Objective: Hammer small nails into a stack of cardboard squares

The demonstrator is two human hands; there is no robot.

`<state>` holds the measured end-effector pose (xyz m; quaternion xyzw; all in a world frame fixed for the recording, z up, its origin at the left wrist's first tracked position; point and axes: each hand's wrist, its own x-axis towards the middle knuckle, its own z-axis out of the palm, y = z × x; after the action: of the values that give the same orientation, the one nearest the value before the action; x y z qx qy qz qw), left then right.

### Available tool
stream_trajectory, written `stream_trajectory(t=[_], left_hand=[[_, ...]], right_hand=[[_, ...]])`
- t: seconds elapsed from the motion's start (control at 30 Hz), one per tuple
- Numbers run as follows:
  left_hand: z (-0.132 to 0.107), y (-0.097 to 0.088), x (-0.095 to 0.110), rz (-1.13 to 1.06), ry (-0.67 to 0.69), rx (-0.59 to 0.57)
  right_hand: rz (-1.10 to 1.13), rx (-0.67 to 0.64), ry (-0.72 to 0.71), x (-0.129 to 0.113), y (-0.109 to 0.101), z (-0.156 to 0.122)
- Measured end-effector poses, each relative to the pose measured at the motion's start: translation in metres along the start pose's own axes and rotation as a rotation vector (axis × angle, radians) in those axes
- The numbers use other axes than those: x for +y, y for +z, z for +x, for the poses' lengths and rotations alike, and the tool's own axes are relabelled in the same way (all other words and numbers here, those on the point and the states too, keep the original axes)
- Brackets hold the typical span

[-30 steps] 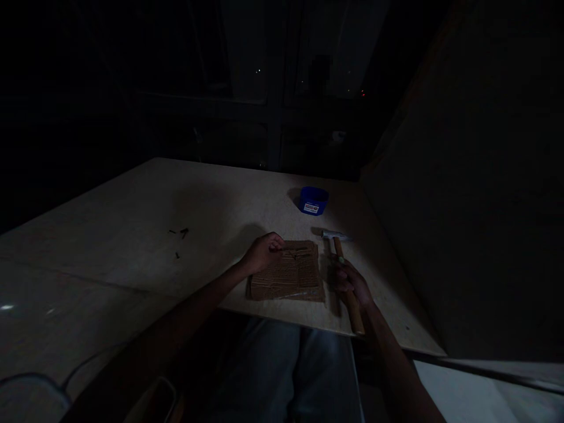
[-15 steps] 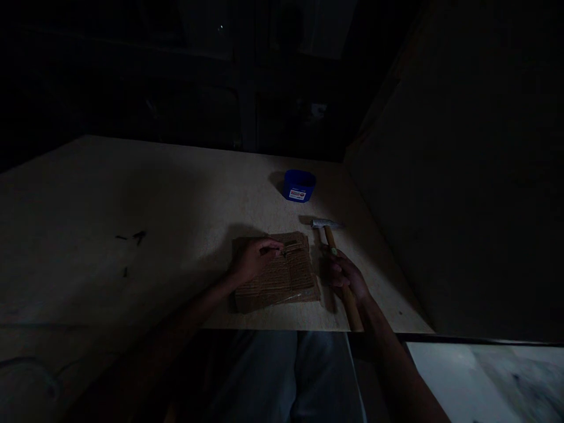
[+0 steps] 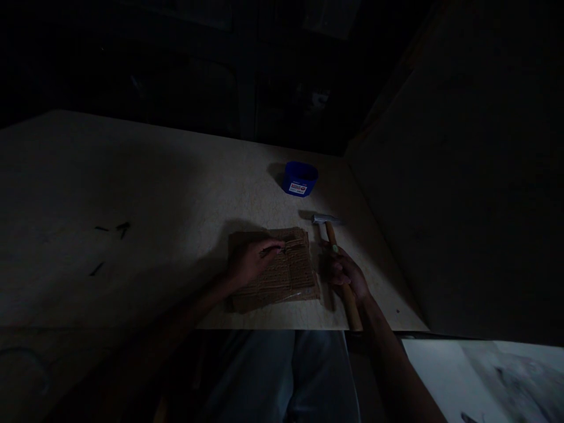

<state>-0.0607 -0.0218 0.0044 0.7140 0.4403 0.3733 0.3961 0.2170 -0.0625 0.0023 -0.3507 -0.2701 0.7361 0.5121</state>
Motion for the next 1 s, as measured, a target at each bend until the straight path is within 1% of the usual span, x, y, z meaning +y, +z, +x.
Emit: stream_trajectory(t=[0.13,0.27,0.37,0.5,0.6,0.7,0.77,0.83,0.9,1.0], left_hand=[[0.001,0.003,-0.003,-0.023,-0.008,0.0],[0.001,0.007,-0.01,-0.018,-0.018,-0.003],[0.001,0.009,-0.012,-0.027,-0.034,-0.001],[-0.001,0.007,-0.009,-0.026,-0.036,-0.014],[-0.001,0.006,-0.006,-0.03,-0.034,-0.017],[0.001,0.006,-0.004,-0.067,-0.055,-0.012],[0.002,0.007,-0.004,-0.104,-0.072,-0.007],[0.003,0.007,-0.004,-0.121,-0.075,-0.005],[0.002,0.006,-0.004,-0.116,-0.071,-0.009],[0.001,0.006,-0.003,-0.089,-0.063,-0.031]], right_hand=[[-0.061,0.143,-0.058,0.001,0.005,-0.007],[-0.072,0.157,-0.095,0.003,0.019,-0.015],[-0.022,0.158,-0.155,0.005,0.039,-0.024],[0.017,0.215,-0.242,0.006,0.073,-0.044],[-0.022,0.214,-0.287,0.006,0.097,-0.054],[-0.114,0.228,-0.305,0.01,0.114,-0.05],[-0.17,0.266,-0.314,0.016,0.12,-0.041],[-0.192,0.306,-0.317,0.024,0.121,-0.03],[-0.187,0.334,-0.315,0.032,0.118,-0.021],[-0.179,0.364,-0.322,0.042,0.11,-0.015]])
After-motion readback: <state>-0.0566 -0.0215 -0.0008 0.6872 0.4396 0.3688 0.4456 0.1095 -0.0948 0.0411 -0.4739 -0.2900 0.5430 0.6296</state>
